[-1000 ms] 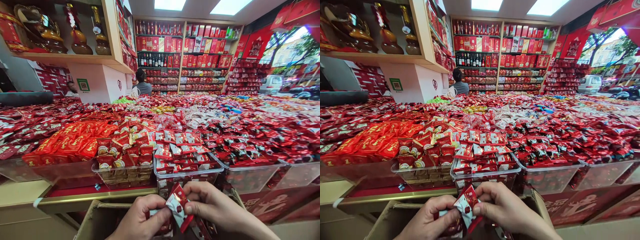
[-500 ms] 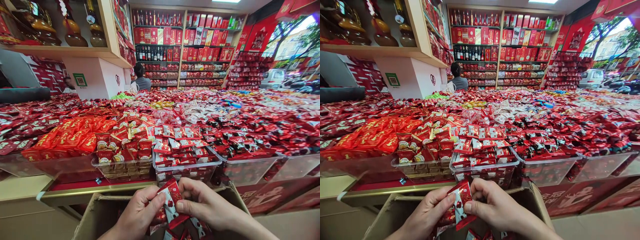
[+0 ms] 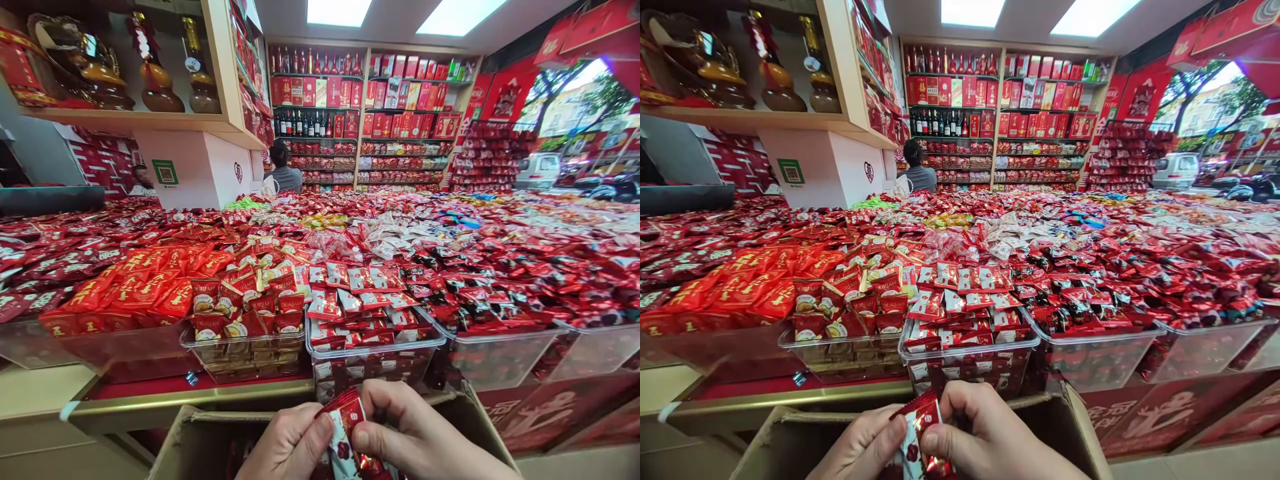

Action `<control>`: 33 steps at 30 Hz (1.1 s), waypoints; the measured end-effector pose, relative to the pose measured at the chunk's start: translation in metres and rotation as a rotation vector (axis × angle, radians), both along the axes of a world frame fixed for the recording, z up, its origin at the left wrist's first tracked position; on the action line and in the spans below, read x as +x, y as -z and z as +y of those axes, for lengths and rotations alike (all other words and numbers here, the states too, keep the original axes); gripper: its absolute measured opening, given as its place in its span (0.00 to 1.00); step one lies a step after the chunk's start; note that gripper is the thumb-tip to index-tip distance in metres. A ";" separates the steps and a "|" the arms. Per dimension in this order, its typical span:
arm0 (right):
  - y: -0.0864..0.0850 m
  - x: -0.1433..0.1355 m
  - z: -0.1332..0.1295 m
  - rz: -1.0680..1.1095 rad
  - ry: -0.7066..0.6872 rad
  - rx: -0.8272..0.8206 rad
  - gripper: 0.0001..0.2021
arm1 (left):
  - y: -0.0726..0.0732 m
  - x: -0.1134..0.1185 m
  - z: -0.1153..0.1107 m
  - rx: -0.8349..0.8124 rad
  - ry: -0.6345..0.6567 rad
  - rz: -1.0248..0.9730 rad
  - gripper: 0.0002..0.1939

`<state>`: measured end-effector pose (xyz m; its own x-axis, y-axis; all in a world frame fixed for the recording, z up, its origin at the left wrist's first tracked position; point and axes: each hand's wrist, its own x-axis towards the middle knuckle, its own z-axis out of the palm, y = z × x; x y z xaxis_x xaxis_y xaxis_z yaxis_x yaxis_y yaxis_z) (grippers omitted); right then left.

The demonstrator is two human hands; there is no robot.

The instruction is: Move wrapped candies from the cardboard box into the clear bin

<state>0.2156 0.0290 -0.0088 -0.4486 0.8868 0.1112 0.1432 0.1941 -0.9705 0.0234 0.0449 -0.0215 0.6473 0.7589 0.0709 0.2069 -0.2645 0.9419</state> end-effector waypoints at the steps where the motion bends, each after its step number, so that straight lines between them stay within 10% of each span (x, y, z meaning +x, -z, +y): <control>1: 0.000 0.000 0.000 -0.010 0.006 0.001 0.18 | 0.001 0.001 -0.001 -0.028 -0.018 -0.016 0.27; 7: 0.001 -0.001 -0.003 0.089 0.028 0.031 0.20 | -0.003 0.005 -0.005 -0.239 -0.149 -0.147 0.25; 16: 0.007 0.005 -0.001 -0.280 0.011 0.850 0.19 | -0.007 0.009 -0.005 -0.682 -0.220 -0.493 0.19; 33: -0.004 0.013 -0.007 -0.211 0.247 1.019 0.14 | -0.007 -0.004 -0.004 -0.290 0.006 -0.031 0.38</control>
<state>0.2286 0.0223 -0.0045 -0.3659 0.4882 0.7924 0.4356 0.8422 -0.3177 0.0191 0.0407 -0.0147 0.6530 0.7463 -0.1287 0.1762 0.0156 0.9842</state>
